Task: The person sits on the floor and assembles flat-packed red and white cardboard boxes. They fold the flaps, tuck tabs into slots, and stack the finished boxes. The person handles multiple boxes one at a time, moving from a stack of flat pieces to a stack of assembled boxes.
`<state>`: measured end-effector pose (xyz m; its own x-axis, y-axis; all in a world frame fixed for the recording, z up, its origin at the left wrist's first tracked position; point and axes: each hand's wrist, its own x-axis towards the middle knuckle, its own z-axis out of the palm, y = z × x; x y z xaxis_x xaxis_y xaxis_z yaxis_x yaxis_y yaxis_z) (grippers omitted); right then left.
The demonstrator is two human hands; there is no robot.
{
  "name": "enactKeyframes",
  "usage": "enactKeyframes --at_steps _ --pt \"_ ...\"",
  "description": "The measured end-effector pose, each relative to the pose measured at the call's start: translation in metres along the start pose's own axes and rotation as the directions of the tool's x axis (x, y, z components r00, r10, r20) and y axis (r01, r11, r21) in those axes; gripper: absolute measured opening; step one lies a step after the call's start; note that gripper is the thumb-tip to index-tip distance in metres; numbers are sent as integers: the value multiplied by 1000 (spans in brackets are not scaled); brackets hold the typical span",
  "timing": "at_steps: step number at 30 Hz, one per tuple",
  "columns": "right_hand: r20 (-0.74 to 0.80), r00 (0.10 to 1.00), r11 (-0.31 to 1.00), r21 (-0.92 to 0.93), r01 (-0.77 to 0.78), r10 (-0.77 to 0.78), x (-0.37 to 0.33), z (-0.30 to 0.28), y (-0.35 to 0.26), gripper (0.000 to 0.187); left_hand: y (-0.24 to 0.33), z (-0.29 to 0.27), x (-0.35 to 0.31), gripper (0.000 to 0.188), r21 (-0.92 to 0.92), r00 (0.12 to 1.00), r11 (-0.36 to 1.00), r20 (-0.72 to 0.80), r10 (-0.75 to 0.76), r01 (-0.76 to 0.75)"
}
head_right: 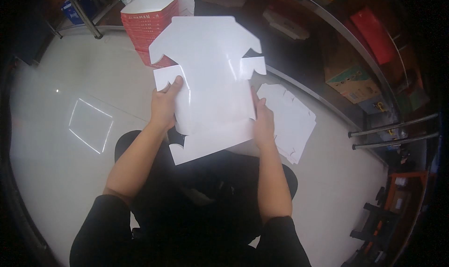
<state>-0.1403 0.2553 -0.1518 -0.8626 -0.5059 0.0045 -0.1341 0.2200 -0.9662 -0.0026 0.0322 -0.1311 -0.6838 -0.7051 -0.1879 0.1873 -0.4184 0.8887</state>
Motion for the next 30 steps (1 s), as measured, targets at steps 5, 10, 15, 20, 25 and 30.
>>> enactKeyframes --at_steps 5,10,15,20,25,30 --pt "59 986 804 572 -162 157 -3 -15 -5 38 -4 -2 -5 50 77 996 993 16 87 -88" --pt "239 956 788 549 -279 172 -5 -27 -8 37 -7 -1 -4 48 139 995 986 47 88 -94" --pt "165 962 880 393 -268 219 -3 -28 -6 24 -7 0 -4 48 150 993 984 91 80 -93" --pt "107 969 918 311 -245 222 -6 -22 -14 19 -5 3 -5 48 156 986 983 148 78 -101" --pt "151 982 947 282 -152 113 -12 -25 -26 24 1 2 1 47 230 998 972 28 -57 49" --pt "-35 938 912 250 -325 344 -6 -15 -17 59 3 5 0 48 196 993 976 54 -108 96"
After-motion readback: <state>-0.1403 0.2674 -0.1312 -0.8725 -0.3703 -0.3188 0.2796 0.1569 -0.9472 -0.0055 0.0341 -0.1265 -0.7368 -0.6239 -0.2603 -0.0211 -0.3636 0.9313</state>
